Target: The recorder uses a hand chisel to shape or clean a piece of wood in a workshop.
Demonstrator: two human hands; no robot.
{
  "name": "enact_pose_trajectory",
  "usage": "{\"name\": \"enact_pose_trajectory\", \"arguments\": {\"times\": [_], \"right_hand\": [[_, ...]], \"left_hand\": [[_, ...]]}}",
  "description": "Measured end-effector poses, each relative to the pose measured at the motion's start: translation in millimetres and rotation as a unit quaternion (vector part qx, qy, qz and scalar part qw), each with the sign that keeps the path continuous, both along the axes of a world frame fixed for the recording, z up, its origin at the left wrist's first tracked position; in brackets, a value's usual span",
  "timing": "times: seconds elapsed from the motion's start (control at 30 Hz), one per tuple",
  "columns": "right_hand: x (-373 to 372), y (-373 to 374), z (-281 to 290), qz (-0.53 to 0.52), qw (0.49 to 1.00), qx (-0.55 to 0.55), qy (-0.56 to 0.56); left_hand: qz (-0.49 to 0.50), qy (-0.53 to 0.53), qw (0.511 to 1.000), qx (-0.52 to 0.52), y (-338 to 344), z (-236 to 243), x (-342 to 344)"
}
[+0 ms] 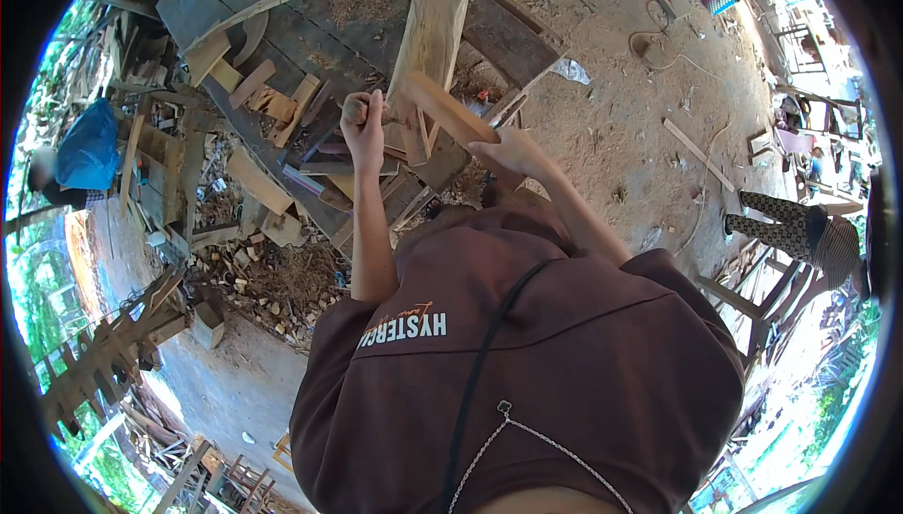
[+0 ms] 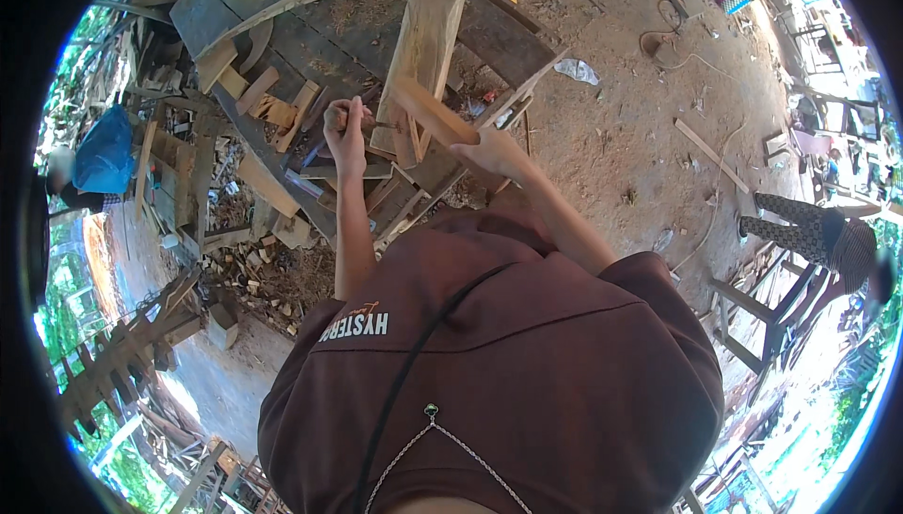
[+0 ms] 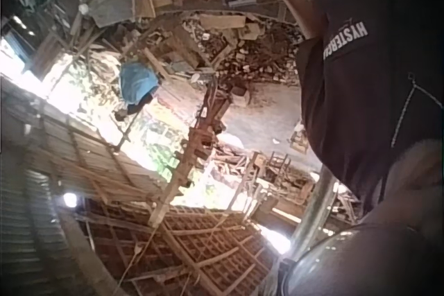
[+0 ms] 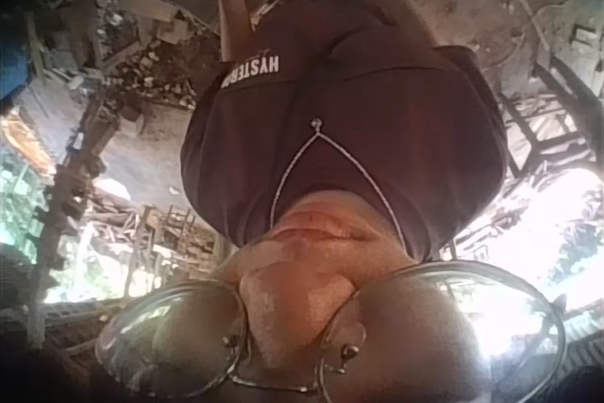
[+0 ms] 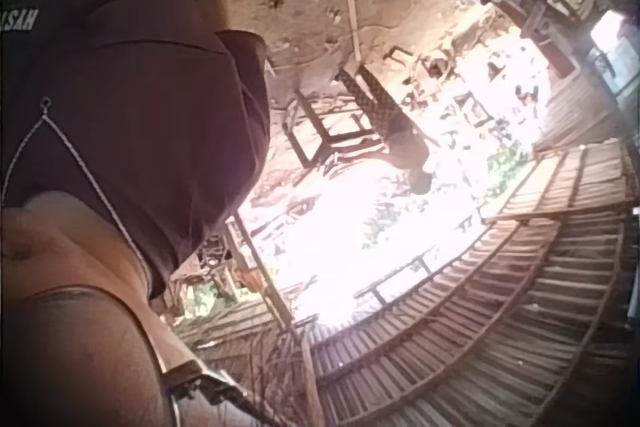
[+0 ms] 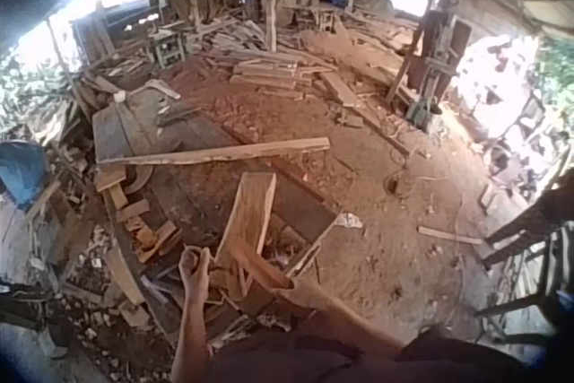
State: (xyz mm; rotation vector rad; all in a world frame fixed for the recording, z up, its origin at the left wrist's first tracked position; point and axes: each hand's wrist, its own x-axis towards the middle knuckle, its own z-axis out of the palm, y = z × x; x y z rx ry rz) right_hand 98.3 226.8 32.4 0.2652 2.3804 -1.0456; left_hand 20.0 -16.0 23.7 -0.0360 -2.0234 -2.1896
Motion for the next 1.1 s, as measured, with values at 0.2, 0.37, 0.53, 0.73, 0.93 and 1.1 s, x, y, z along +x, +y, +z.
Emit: {"name": "enact_pose_trajectory", "arguments": {"times": [0.2,0.37,0.53,0.73,0.93,1.1], "right_hand": [[3,-3,-25,-0.002,0.998,-0.015,-0.066],[1,-1,-31,0.009,0.997,-0.012,-0.078],[-2,-4,-37,0.011,0.999,0.027,-0.032],[-2,-3,-36,0.015,0.999,0.008,-0.034],[-1,-7,-36,0.008,0.999,0.021,-0.047],[3,-10,-37,0.002,0.999,0.010,-0.049]], "left_hand": [[0.034,0.024,0.999,0.026,2,-1,6],[0.062,0.000,0.994,0.088,-4,-8,5],[0.128,0.007,0.950,0.283,-24,-18,2],[0.172,0.002,0.910,0.376,-34,-23,17],[0.148,0.052,0.948,0.275,-33,-10,12],[0.083,0.036,0.967,0.237,-23,-10,6]]}}
